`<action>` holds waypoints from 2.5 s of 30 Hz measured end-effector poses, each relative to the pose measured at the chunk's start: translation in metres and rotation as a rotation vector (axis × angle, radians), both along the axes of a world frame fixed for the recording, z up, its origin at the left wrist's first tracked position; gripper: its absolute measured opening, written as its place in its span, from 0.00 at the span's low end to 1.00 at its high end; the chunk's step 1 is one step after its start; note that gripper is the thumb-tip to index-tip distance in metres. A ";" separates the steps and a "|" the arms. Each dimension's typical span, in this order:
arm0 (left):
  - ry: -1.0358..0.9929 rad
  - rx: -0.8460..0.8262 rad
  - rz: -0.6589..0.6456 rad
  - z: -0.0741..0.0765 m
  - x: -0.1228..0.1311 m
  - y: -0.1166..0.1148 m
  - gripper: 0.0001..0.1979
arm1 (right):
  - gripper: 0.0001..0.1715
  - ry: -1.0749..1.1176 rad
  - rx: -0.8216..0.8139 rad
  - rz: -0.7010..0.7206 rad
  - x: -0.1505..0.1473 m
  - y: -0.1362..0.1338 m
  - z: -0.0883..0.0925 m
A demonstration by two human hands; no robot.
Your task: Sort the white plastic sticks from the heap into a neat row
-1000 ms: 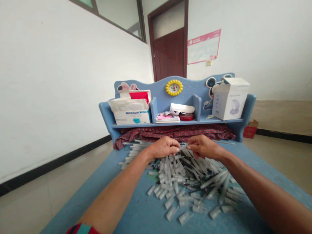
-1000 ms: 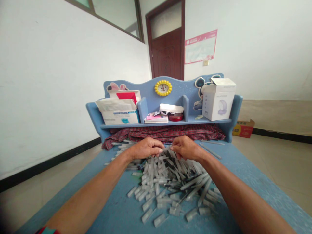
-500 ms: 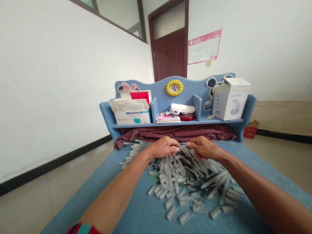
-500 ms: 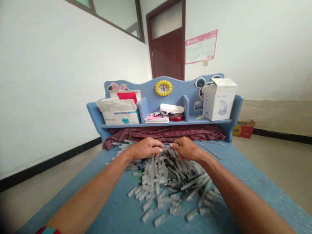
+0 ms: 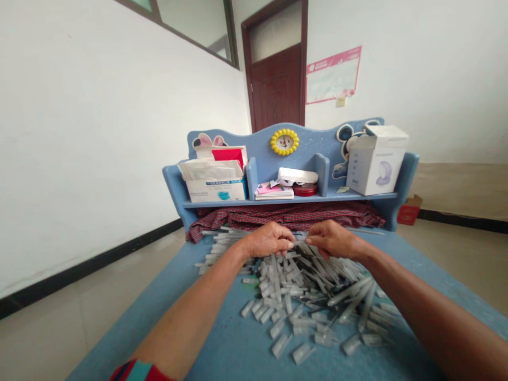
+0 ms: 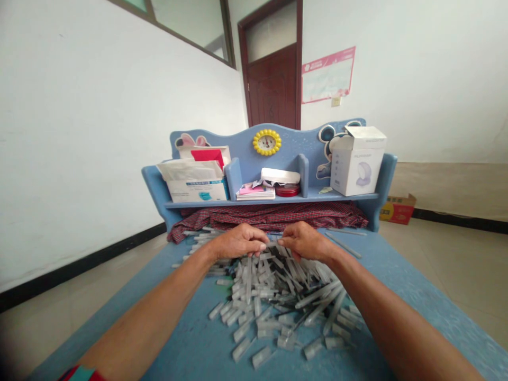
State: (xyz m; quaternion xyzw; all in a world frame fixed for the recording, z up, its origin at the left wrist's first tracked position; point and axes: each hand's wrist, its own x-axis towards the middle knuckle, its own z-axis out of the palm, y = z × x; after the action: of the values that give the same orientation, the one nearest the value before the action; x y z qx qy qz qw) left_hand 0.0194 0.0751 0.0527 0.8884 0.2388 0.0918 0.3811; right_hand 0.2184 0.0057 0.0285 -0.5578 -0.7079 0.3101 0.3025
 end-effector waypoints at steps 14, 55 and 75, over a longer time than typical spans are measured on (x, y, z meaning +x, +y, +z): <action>0.028 -0.129 0.013 -0.001 -0.002 0.001 0.10 | 0.08 0.043 -0.074 0.034 -0.002 -0.002 0.002; 0.143 -0.211 0.045 -0.006 -0.013 0.016 0.11 | 0.11 -0.338 0.243 -0.074 -0.004 -0.002 0.004; 0.016 -0.222 0.062 0.006 -0.019 0.017 0.13 | 0.18 -0.023 0.006 0.037 0.002 -0.003 0.005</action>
State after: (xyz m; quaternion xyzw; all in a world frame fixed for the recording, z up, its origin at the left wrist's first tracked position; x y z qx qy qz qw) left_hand -0.0001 0.0921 0.0584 0.8335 0.2780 0.0693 0.4724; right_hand 0.2208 0.0025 0.0336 -0.5471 -0.7226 0.3071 0.2903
